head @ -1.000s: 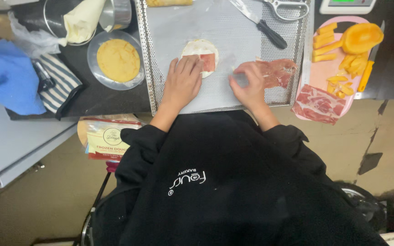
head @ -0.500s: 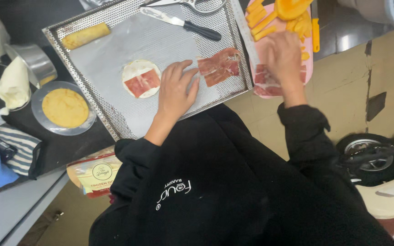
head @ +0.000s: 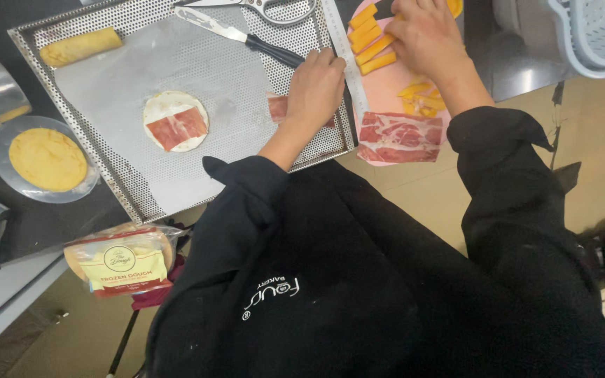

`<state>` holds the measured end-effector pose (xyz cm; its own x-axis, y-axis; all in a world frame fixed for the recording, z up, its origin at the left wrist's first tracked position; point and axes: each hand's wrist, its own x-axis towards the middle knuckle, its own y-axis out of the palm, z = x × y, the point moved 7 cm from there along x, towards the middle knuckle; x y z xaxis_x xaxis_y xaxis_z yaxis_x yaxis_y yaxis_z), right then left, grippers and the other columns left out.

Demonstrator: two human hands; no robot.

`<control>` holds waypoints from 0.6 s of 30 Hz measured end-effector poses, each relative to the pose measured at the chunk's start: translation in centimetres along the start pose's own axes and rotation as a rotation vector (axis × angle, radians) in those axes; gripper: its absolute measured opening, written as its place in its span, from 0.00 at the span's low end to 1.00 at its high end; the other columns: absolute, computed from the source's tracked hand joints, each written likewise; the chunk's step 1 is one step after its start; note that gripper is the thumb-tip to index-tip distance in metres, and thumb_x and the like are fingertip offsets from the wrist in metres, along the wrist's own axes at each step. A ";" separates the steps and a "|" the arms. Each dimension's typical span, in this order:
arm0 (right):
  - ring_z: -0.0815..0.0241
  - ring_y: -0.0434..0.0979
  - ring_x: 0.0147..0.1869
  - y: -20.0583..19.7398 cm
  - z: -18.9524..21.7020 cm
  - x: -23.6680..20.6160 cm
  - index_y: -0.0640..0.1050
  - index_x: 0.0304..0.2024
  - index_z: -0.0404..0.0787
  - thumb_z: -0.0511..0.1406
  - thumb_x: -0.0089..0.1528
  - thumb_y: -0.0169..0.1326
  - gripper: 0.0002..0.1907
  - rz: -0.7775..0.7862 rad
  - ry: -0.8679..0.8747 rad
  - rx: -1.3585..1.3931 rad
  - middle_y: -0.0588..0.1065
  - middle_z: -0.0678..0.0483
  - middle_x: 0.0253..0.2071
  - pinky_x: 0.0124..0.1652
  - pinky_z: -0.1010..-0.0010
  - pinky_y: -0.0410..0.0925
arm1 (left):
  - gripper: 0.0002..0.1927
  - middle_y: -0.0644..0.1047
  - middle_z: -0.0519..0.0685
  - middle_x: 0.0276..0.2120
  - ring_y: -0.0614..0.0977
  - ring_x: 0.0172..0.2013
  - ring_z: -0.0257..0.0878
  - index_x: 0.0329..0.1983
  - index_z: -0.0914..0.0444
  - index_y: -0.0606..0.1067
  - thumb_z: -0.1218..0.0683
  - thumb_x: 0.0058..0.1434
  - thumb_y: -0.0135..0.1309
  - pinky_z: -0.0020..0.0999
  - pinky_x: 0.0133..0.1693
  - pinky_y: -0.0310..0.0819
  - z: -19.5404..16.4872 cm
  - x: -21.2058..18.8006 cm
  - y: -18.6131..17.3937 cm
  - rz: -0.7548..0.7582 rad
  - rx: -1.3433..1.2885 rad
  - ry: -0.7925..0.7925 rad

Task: The person spreads cream on a round dough disc, places a slice of ham and a cheese stick on top, then rolls the dough into a cylinder. They seal the seam with cream and place the finished roll on a baking tray.

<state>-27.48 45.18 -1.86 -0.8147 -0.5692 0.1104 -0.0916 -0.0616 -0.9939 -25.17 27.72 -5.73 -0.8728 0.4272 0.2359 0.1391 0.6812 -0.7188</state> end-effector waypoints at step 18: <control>0.55 0.69 0.62 0.0 -1.9 -0.4 0.80 0.32 0.40 0.38 0.53 0.65 0.10 0.128 -0.176 0.095 0.74 0.57 0.46 0.64 0.62 0.61 | 0.09 0.75 0.53 0.37 0.77 0.43 0.52 0.42 0.65 0.74 0.58 0.60 0.58 0.47 0.42 0.75 0.0 3.2 3.2 -0.005 -0.075 -0.170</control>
<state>-28.26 46.95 -1.90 -0.7028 -0.7113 -0.0107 0.0675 -0.0517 -0.9964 -27.55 31.27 -7.30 -0.9393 0.3211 0.1211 0.1633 0.7286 -0.6652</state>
